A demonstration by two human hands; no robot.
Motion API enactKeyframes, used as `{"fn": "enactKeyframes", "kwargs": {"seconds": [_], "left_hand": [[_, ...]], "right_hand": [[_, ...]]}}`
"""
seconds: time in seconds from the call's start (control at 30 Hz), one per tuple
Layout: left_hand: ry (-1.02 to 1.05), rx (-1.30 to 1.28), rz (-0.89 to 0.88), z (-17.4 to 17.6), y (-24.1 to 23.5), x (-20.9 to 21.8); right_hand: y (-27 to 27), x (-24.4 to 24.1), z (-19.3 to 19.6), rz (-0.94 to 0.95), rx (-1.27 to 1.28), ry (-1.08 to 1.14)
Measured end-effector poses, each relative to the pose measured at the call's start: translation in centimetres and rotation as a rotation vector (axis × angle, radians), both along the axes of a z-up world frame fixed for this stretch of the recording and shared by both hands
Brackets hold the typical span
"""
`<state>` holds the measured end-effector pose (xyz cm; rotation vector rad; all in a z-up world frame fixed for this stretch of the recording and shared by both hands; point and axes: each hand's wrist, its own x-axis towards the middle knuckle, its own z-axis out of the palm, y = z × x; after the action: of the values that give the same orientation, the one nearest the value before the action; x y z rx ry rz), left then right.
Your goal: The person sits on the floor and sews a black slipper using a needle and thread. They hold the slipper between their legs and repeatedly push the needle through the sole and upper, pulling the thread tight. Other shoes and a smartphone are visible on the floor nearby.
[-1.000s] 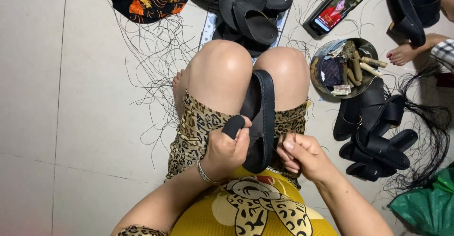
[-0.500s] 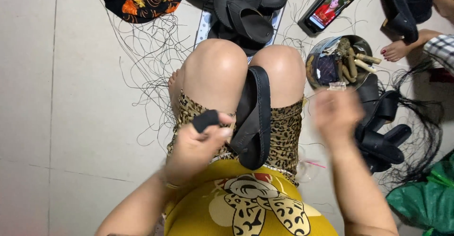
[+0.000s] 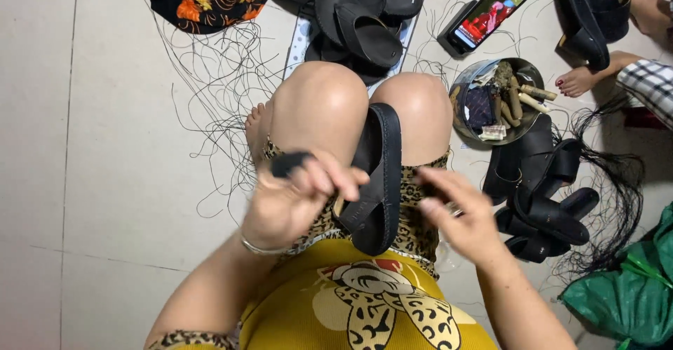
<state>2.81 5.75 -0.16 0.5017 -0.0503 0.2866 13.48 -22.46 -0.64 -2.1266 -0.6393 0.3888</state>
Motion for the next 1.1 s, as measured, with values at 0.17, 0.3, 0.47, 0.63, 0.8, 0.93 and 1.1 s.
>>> {"fn": "enactKeyframes", "kwargs": {"seconds": [0.17,0.3,0.47,0.63,0.8,0.93,1.1], "left_hand": [[0.226,0.063,0.17,-0.1,7.9,0.9],[0.391,0.098,0.266,-1.3,10.4,1.2],[0.6,0.177,0.444,-6.4,11.2,2.0],[0.685,0.518,0.637,-3.8,7.4,3.0],[0.211,0.437,0.003,1.9,-0.8,-0.3],[0.251,0.577,-0.304,-3.0,2.7,-7.5],[1.439,0.661,0.176,-7.6,14.5,-18.2]], "right_hand": [[0.9,0.1,2.9,0.313,-0.183,0.312],[3.2,0.0,2.7,0.284,0.179,0.414],[2.5,0.0,-3.1,-0.068,0.651,0.873],[1.3,1.1,-1.7,-0.263,0.615,0.908],[4.7,-0.4,5.9,-0.011,0.431,0.513],[4.3,2.6,7.2,0.005,0.379,0.427],[1.7,4.0,7.5,0.131,-0.145,0.081]]}}
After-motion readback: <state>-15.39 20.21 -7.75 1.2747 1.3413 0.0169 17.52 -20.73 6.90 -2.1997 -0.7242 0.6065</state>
